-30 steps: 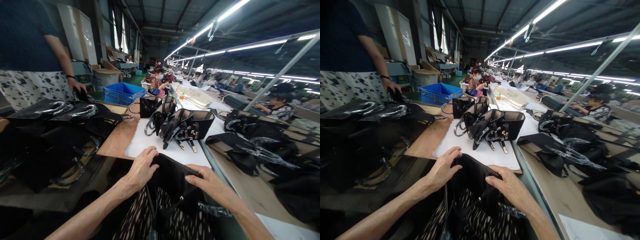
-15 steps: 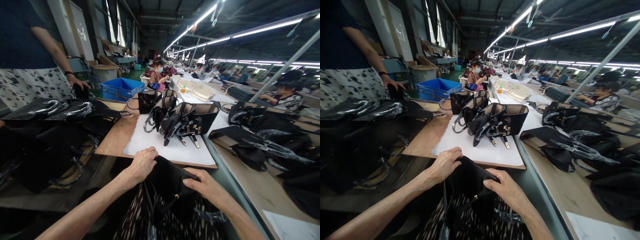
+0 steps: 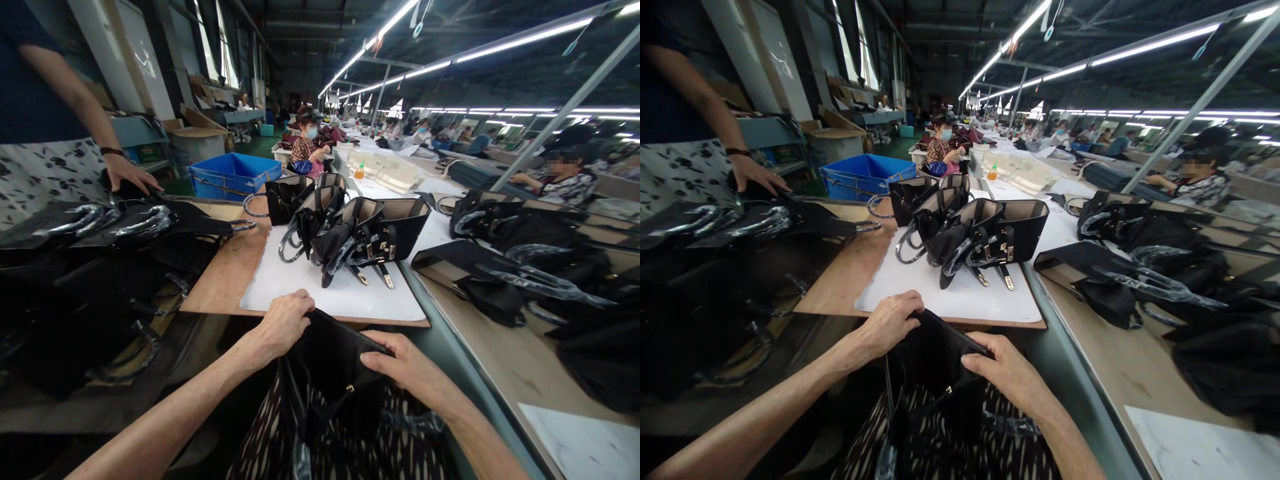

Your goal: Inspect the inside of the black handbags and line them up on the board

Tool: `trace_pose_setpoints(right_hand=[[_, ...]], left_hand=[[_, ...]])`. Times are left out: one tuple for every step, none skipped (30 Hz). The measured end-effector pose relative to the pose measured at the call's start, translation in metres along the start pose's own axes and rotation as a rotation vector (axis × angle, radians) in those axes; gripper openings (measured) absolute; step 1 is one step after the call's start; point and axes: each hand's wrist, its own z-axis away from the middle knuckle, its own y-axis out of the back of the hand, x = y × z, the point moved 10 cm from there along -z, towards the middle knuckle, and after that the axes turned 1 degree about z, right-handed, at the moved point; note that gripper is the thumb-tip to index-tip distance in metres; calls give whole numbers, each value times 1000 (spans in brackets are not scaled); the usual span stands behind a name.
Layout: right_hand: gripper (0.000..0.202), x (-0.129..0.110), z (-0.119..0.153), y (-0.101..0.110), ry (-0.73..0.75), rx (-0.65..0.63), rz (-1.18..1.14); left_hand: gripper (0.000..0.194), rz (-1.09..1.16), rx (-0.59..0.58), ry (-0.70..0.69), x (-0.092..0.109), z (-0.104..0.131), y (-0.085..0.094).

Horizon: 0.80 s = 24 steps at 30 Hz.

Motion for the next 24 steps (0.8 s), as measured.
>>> trace_pose_setpoints(right_hand=[[15, 0, 0, 0, 9, -3, -5], [15, -1, -1, 0, 17, -6, -10], [15, -1, -1, -1, 23, -8, -15], [16, -1, -1, -1, 23, -10, -22], [16, 0, -1, -1, 20, -12, -30], [17, 0, -1, -1, 17, -16, -41], [17, 0, -1, -1, 16, -21, -52], [17, -1, -1, -2, 20, -30, -65], [18, -2, -1, -2, 24, -39, -76], [18, -1, -1, -1, 25, -47, -84], [19, 0, -1, 0, 22, -52, -89], [21, 2, -2, 1, 16, -55, -95], [22, 5, -3, 2, 11, -60, -103], [23, 8, -4, 4, 7, -66, -113], [23, 11, -6, 5, 6, -73, -126], [24, 14, -8, 5, 8, -78, -137], [24, 17, -10, 6, 11, -82, -148], [25, 19, -12, 6, 12, -82, -156], [26, 22, -13, 6, 9, -82, -163], [28, 24, -15, 6, 6, -82, -167], [30, 26, -16, 5, 3, -82, -165], [32, 27, -16, 5, 3, -79, -160], [33, 27, -17, 5, 7, -76, -152], [34, 26, -16, 6, 19, -70, -142]], left_hand=[[12, 7, -7, 7, -1, -1, -1], [11, 11, -8, 15, -2, -2, -2], [9, 16, -5, 20, -3, -3, -3], [7, 25, -1, 24, -4, -4, -4], [4, 45, 1, 24, -5, -5, -5], [3, 76, 1, 22, -5, -6, -7], [4, 117, 1, 18, -6, -7, -9], [5, 164, 3, 12, -7, -7, -10], [7, 210, 5, 5, -8, -7, -10], [8, 250, 3, -3, -8, -6, -11], [10, 283, -9, -14, -8, -4, -11], [12, 309, -30, -28, -7, -1, -11], [13, 330, -60, -47, -5, 2, -12], [14, 345, -93, -66, -3, 5, -13], [14, 356, -119, -82, -2, 9, -13], [13, 362, -133, -93, 0, 11, -13], [14, 363, -131, -97, 0, 13, -11], [14, 361, -120, -94, 0, 13, -10], [14, 356, -104, -86, 0, 12, -9], [14, 352, -88, -80, -1, 10, -8], [13, 350, -78, -79, -1, 7, -7], [13, 351, -76, -83, 0, 5, -7], [12, 359, -81, -90, 1, 2, -8], [12, 372, -94, -98, 2, 0, -9]])
